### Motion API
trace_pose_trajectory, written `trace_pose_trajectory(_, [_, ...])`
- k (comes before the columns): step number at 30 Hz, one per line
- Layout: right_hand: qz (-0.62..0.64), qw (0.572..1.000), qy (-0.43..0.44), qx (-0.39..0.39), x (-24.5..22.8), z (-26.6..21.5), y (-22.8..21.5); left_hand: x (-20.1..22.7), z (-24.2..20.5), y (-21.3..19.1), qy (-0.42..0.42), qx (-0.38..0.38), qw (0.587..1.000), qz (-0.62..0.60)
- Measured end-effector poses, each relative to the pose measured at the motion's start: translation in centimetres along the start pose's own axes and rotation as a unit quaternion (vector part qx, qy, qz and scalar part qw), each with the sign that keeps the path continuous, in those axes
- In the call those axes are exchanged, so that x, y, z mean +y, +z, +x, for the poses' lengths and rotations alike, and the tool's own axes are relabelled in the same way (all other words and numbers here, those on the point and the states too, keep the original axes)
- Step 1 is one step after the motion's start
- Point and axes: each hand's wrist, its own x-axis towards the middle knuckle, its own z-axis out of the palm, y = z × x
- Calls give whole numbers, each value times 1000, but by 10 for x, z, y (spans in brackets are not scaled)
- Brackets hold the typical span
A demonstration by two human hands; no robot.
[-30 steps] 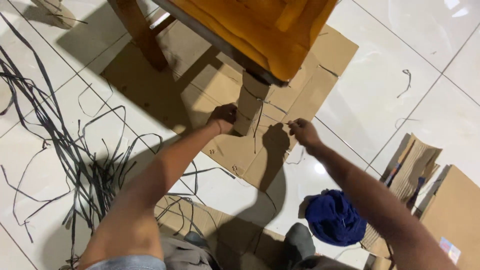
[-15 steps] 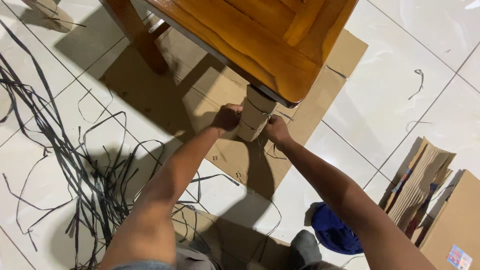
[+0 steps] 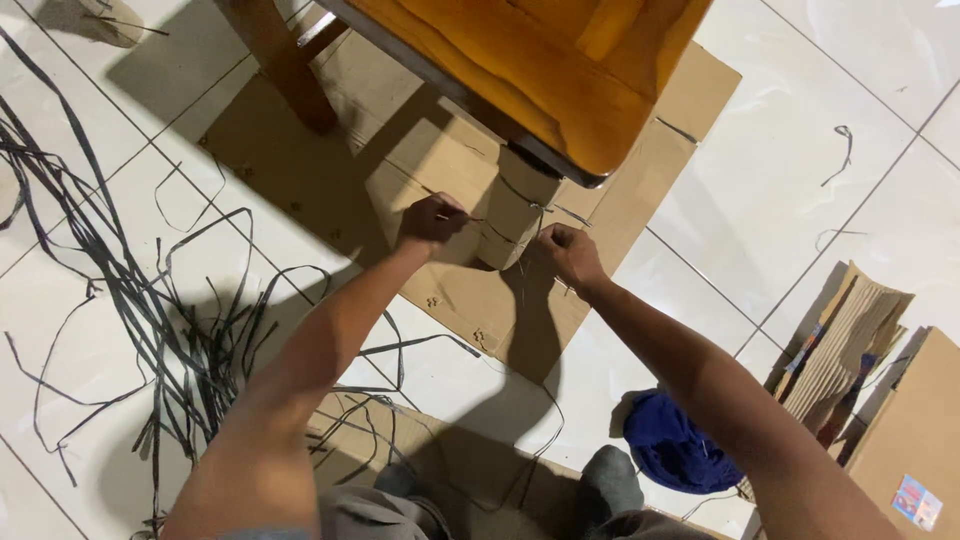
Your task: Wrapping a wooden chair leg with cardboard and securing it with plastic ties.
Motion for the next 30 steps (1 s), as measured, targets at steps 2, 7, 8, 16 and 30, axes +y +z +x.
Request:
trace_pose_trajectory(2, [21, 1000, 7, 1, -12, -19, -12, -32, 0, 1, -8, 2, 1000, 6])
trace_pose_trajectory(7, [10, 1000, -13, -19, -12, -41, -29, 58, -80, -15, -36, 35, 997, 65])
trace_pose_trajectory(8, [-9, 999, -19, -32, -11, -44, -32, 73, -89, -12, -46, 41, 995, 78])
trace_pose_trajectory(16, [-173, 974, -127, -71, -26, -75, -30, 41, -98, 6, -51, 62, 996, 42])
trace_pose_trajectory(30, [-319, 904, -262, -113, -7, -65, 1, 50, -103, 68, -118, -6, 987, -106])
